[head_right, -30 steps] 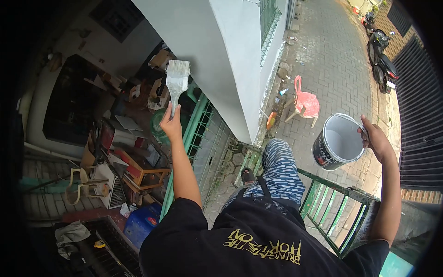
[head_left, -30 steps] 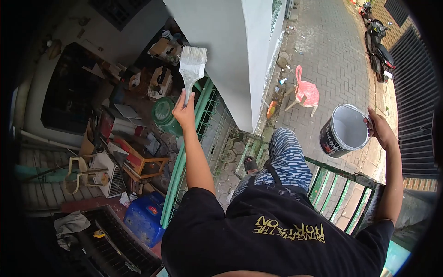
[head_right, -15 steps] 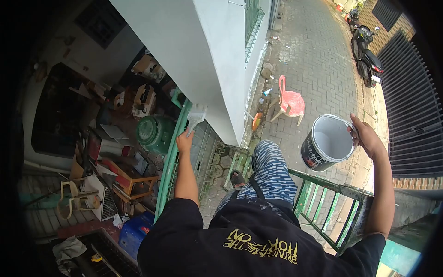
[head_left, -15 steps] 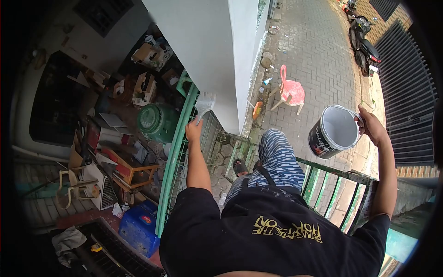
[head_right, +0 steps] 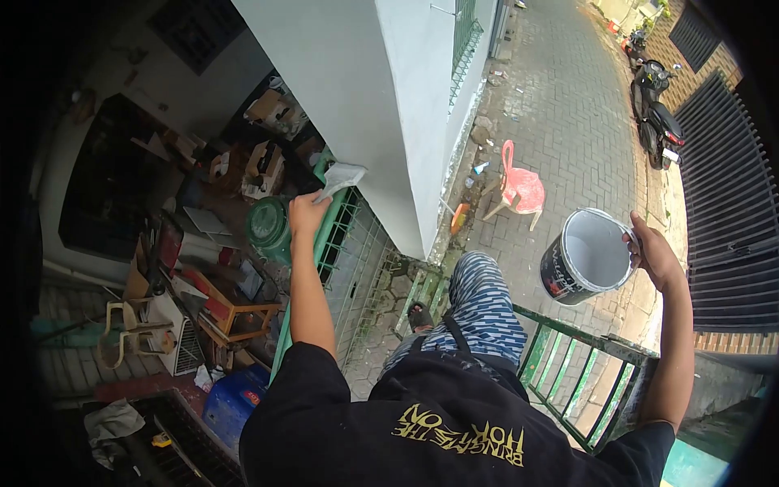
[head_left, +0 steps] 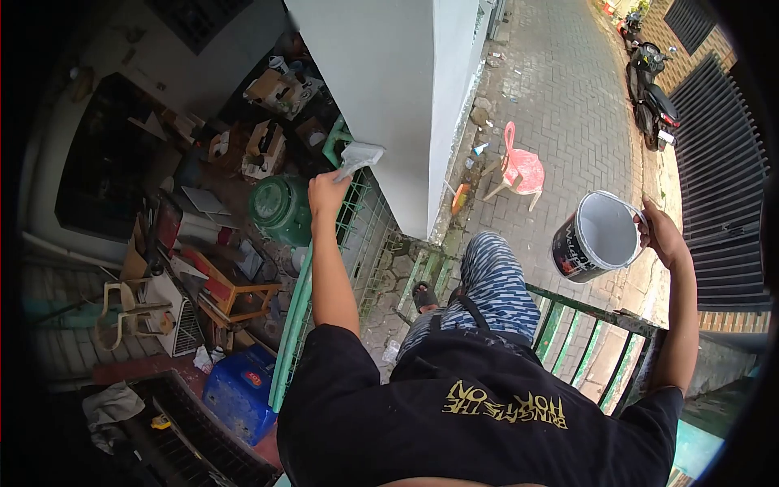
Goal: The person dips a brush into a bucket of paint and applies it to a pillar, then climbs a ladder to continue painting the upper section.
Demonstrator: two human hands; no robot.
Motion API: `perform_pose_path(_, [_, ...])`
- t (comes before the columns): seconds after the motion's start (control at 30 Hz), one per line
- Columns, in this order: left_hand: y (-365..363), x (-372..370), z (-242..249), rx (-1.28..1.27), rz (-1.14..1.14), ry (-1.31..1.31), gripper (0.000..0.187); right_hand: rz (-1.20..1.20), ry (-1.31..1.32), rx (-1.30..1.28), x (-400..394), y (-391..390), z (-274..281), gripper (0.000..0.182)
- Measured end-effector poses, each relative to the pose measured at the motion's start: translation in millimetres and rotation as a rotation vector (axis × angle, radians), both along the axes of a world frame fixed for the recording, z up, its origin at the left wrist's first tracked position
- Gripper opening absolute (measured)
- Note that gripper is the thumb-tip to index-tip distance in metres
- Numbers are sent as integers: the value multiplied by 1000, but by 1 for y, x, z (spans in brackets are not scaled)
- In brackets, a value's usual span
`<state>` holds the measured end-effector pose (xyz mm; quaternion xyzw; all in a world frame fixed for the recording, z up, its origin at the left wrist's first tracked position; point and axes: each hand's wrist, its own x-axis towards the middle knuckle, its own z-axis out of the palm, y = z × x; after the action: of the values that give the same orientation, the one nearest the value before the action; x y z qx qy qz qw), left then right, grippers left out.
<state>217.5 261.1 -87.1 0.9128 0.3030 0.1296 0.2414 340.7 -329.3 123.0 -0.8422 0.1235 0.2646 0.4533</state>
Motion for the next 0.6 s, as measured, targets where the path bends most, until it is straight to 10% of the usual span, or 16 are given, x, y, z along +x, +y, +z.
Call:
perform_pose_path(0.33, [-19,-8,-10,-82,34,-977,33,12,5,-27,3,-4,-4,53])
perform_pose_path(0.6, [-22,-16,-115,-25,52,-560,36,-10,11,-10,4,-1,-3,51])
